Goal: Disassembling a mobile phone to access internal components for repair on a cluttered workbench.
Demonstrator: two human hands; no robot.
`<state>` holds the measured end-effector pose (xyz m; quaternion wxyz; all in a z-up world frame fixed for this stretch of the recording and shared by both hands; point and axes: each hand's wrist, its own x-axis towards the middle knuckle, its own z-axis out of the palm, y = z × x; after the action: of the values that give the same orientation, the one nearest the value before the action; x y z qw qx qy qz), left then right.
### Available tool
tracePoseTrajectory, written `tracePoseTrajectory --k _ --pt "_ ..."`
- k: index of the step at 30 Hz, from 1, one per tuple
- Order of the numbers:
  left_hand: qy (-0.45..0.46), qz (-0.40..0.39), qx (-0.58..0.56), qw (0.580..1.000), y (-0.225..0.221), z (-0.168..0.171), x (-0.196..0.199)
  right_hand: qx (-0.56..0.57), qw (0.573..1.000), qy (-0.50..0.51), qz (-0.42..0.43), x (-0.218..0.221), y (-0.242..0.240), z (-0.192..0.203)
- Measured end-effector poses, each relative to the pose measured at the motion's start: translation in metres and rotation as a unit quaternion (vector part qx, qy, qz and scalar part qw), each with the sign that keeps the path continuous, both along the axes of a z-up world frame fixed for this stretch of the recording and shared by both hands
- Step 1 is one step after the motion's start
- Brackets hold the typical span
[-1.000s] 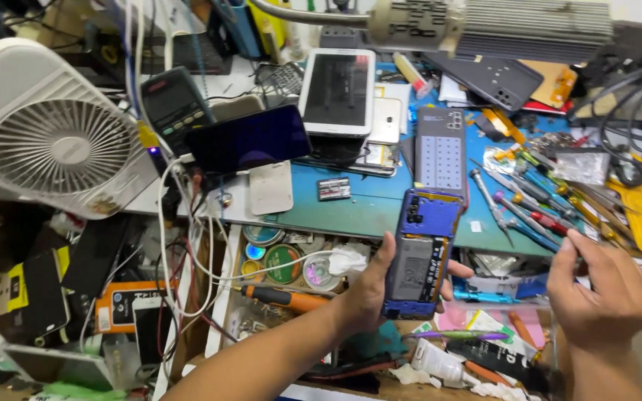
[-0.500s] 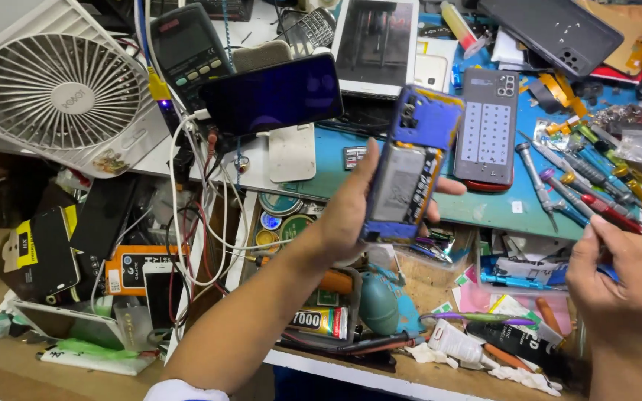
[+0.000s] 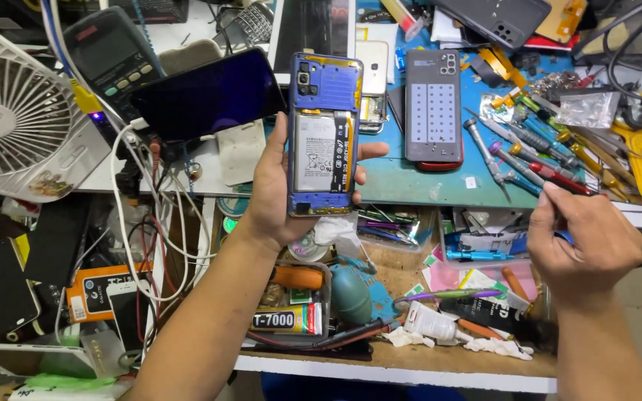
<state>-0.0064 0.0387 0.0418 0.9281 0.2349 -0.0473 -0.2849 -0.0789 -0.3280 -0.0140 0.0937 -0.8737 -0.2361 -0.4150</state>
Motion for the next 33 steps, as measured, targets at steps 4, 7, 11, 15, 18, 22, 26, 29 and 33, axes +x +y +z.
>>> tracePoseTrajectory --k 4,7,11,15,18,22,26,29,33 --pt "0.023 0.007 0.0 1.0 -0.002 -0.008 0.001 0.017 1.0 0.007 0.013 0.001 0.003 0.005" --pt "0.022 -0.007 -0.052 0.998 -0.001 -0.011 -0.001 0.014 1.0 0.012 0.017 0.001 0.004 0.002" --pt "0.024 0.006 -0.044 0.999 -0.001 -0.012 0.0 0.008 0.998 0.016 0.052 0.004 0.008 0.0" --pt "0.018 0.007 -0.057 0.998 -0.002 -0.017 -0.001 0.004 0.998 0.032 0.055 0.001 0.007 -0.004" --pt "0.002 0.023 -0.036 0.999 -0.002 -0.014 -0.001 -0.006 0.995 0.044 0.089 0.003 0.001 -0.002" --pt "0.001 0.012 -0.03 0.999 -0.002 -0.008 0.0 -0.024 0.995 0.041 0.085 0.004 -0.005 -0.006" --pt "0.019 0.005 -0.012 1.0 -0.003 -0.007 -0.001 -0.013 0.995 0.055 0.086 0.004 0.001 -0.002" --pt "0.034 -0.003 -0.005 0.999 -0.003 -0.007 -0.001 -0.015 0.996 0.052 0.07 0.003 0.003 -0.002" --pt "0.01 0.015 0.03 0.999 -0.011 -0.002 0.0 0.007 0.998 0.035 0.054 0.003 0.006 -0.001"
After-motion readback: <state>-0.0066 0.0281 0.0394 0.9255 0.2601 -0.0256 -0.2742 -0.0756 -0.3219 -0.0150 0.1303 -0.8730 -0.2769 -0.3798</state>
